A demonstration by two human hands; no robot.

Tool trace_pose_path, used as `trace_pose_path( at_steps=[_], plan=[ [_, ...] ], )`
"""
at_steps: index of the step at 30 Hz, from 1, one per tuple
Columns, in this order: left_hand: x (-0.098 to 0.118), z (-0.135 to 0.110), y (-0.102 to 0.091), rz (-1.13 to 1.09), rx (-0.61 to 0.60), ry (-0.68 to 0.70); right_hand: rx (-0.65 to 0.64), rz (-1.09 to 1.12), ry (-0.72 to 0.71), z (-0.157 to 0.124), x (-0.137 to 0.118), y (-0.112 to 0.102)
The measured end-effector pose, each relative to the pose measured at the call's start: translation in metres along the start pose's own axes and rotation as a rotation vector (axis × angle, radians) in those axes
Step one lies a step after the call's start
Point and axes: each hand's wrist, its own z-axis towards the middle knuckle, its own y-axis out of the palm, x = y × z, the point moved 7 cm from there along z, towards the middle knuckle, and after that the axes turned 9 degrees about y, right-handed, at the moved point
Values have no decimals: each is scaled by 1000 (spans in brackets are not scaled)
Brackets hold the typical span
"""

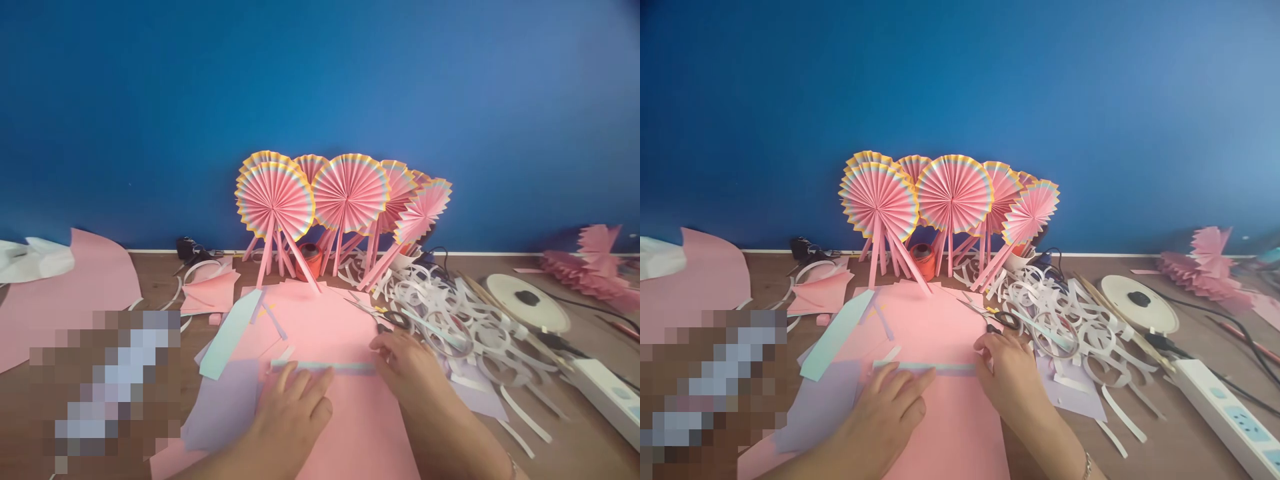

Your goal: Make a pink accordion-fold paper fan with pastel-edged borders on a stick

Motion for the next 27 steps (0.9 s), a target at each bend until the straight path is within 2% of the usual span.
trace_pose_path(
  at_steps=[3,7,10,12,16,20,24,27],
  plan=[
    [3,-2,2,4,10,13,-54,12,-103,6,-38,4],
    [9,-4,5,23,67,20,-186,18,-142,24,-105,24],
    [11,-5,7,54,89,-5,-197,14,-156,42,-150,43],
    [13,-5,5,50,115,14,-192,-4,-134,54,-167,56],
    [15,-2,-5,30,169,80,-190,-9,-74,68,-179,75],
    [16,-1,-8,49,165,92,-203,52,-65,69,-181,80],
    [18,-3,-5,87,172,91,-218,199,-121,67,-177,67],
    [20,-5,-5,100,163,101,-238,353,-156,65,-151,45]
  ],
)
